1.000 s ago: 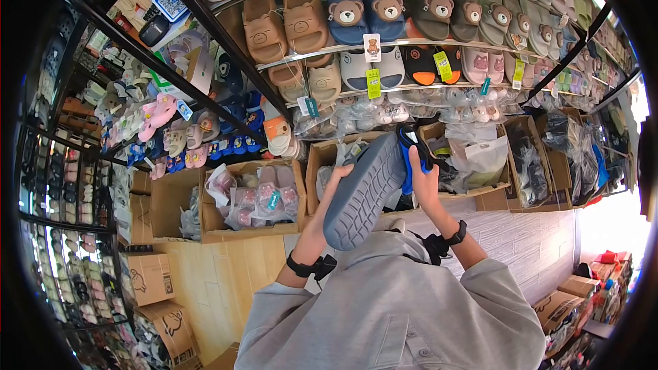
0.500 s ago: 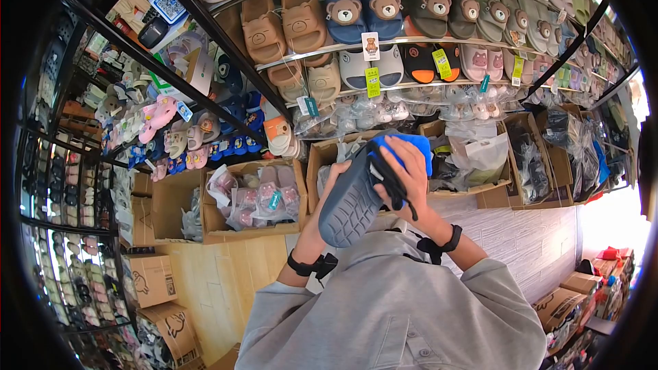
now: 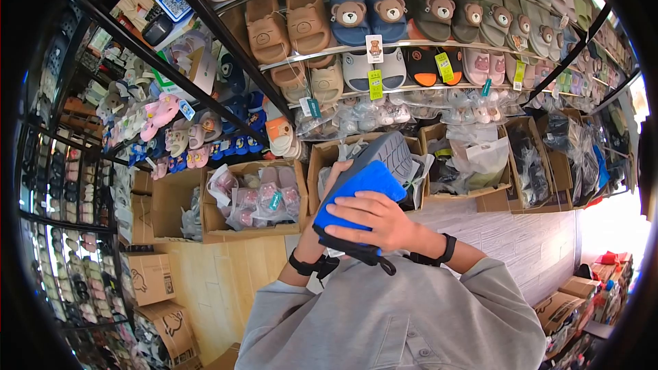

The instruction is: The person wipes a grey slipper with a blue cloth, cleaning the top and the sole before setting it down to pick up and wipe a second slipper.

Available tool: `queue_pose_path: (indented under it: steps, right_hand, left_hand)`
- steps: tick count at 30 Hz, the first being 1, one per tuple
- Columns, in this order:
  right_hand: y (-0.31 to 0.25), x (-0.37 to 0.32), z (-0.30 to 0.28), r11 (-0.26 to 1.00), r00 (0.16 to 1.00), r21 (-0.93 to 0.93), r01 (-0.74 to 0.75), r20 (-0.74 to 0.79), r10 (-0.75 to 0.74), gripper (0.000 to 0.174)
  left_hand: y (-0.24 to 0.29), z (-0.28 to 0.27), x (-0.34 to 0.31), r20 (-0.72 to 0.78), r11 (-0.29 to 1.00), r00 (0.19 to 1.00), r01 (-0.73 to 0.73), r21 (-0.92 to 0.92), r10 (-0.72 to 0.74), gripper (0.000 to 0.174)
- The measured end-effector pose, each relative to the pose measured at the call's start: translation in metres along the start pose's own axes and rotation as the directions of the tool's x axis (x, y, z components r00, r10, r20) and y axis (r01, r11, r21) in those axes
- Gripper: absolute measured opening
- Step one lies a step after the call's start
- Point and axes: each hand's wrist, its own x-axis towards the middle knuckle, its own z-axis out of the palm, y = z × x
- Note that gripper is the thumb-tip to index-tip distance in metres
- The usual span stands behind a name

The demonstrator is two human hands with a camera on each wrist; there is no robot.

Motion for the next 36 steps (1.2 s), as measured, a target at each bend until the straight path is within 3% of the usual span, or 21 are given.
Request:
queue_pose_path:
  steps: [1, 3, 5, 7, 9, 12, 13, 15, 17, 20, 22, 24, 25, 26, 28, 29, 30, 32, 34, 36]
  right_hand:
    - [0.001, -0.002, 0.0, 1.0, 1.0, -0.006, 0.018, 0.016, -0.018, 0.054]
    - [0.006, -0.007, 0.0, 0.999, 0.998, -0.01, 0.049, 0.037, -0.048, 0.057]
    - [0.016, -0.013, -0.001, 0.997, 0.996, -0.006, 0.076, 0.049, -0.075, 0.055]
    - [0.022, -0.023, 0.003, 0.998, 1.0, 0.068, 0.001, -0.011, 0.0, 0.052]
    - [0.029, -0.035, 0.012, 0.993, 0.993, 0.1, -0.059, -0.097, 0.069, 0.048]
    - [0.041, -0.054, 0.021, 0.988, 0.98, 0.097, -0.119, -0.149, 0.132, 0.061]
    - [0.046, -0.059, 0.022, 0.987, 0.977, 0.092, -0.135, -0.155, 0.148, 0.066]
    - [0.056, -0.066, 0.025, 0.984, 0.965, 0.077, -0.161, -0.196, 0.173, 0.065]
    - [0.071, -0.078, 0.031, 0.983, 0.961, 0.017, -0.181, -0.212, 0.18, 0.067]
    - [0.078, -0.081, 0.028, 0.945, 0.912, 0.115, -0.305, -0.251, 0.324, 0.064]
    - [0.085, -0.083, 0.029, 0.907, 0.861, 0.186, -0.377, -0.29, 0.417, 0.063]
    - [0.089, -0.082, 0.028, 0.837, 0.784, 0.321, -0.444, -0.313, 0.536, 0.061]
    - [0.091, -0.08, 0.027, 0.803, 0.755, 0.385, -0.455, -0.31, 0.577, 0.057]
    - [0.091, -0.084, 0.031, 0.721, 0.663, 0.436, -0.539, -0.309, 0.682, 0.054]
    - [0.092, -0.089, 0.037, 0.445, 0.385, 0.565, -0.695, -0.23, 0.894, 0.054]
    - [0.097, -0.092, 0.035, 0.23, 0.203, 0.568, -0.79, -0.111, 0.973, 0.055]
    - [0.106, -0.093, 0.035, 0.199, 0.182, 0.612, -0.765, -0.091, 0.979, 0.054]
    - [0.115, -0.094, 0.03, 0.075, 0.102, 0.573, -0.816, 0.015, 0.995, 0.052]
    - [0.113, -0.084, 0.03, 0.302, 0.253, 0.536, -0.788, -0.166, 0.953, 0.05]
    - [0.107, -0.069, 0.026, 0.518, 0.423, 0.437, -0.735, -0.3, 0.855, 0.049]
  left_hand:
    - [0.016, 0.029, -0.011, -0.057, 0.993, 0.995, -0.071, 0.089, 0.076, 0.03]
    - [0.039, 0.056, -0.02, -0.063, 0.997, 0.996, -0.06, 0.058, 0.063, 0.033]
    - [0.038, 0.042, -0.011, 0.004, 0.988, 0.996, 0.085, -0.128, -0.085, 0.039]
    - [0.04, 0.044, -0.003, 0.045, 0.946, 0.977, 0.213, -0.243, -0.208, 0.051]
    - [0.045, 0.053, -0.008, 0.055, 0.955, 0.981, 0.194, -0.226, -0.186, 0.052]
    - [0.034, 0.045, -0.006, -0.076, 0.967, 0.987, 0.118, -0.226, -0.139, 0.05]
    - [0.028, 0.046, -0.005, -0.17, 0.988, 0.984, 0.028, -0.153, -0.054, 0.049]
    - [0.033, 0.05, -0.007, -0.19, 0.978, 0.981, -0.012, -0.209, -0.029, 0.045]
    - [0.042, 0.052, -0.016, -0.176, 0.998, 0.984, -0.027, -0.059, 0.017, 0.044]
    - [0.043, 0.054, -0.018, -0.119, 0.991, 0.993, -0.011, -0.133, -0.005, 0.042]
    - [0.047, 0.047, -0.015, -0.086, 0.959, 0.991, 0.073, -0.273, -0.1, 0.042]
    - [0.043, 0.052, -0.024, -0.131, 0.988, 0.979, -0.156, 0.001, 0.155, 0.04]
    - [0.037, 0.044, -0.022, -0.12, 0.977, 0.97, -0.206, 0.054, 0.211, 0.039]
    - [0.033, 0.039, -0.02, -0.089, 0.949, 0.952, -0.278, 0.148, 0.293, 0.037]
    - [0.027, 0.033, -0.018, 0.008, 0.825, 0.886, -0.436, 0.359, 0.464, 0.035]
    - [0.024, 0.03, -0.018, 0.066, 0.775, 0.866, -0.475, 0.417, 0.495, 0.035]
    - [0.022, 0.027, -0.017, 0.123, 0.718, 0.843, -0.515, 0.468, 0.524, 0.035]
    - [0.02, 0.02, -0.016, 0.194, 0.741, 0.852, -0.52, 0.424, 0.487, 0.037]
    - [0.017, 0.018, -0.011, 0.249, 0.809, 0.855, -0.514, 0.285, 0.455, 0.038]
    - [0.013, 0.02, -0.01, 0.267, 0.776, 0.839, -0.541, 0.325, 0.473, 0.035]
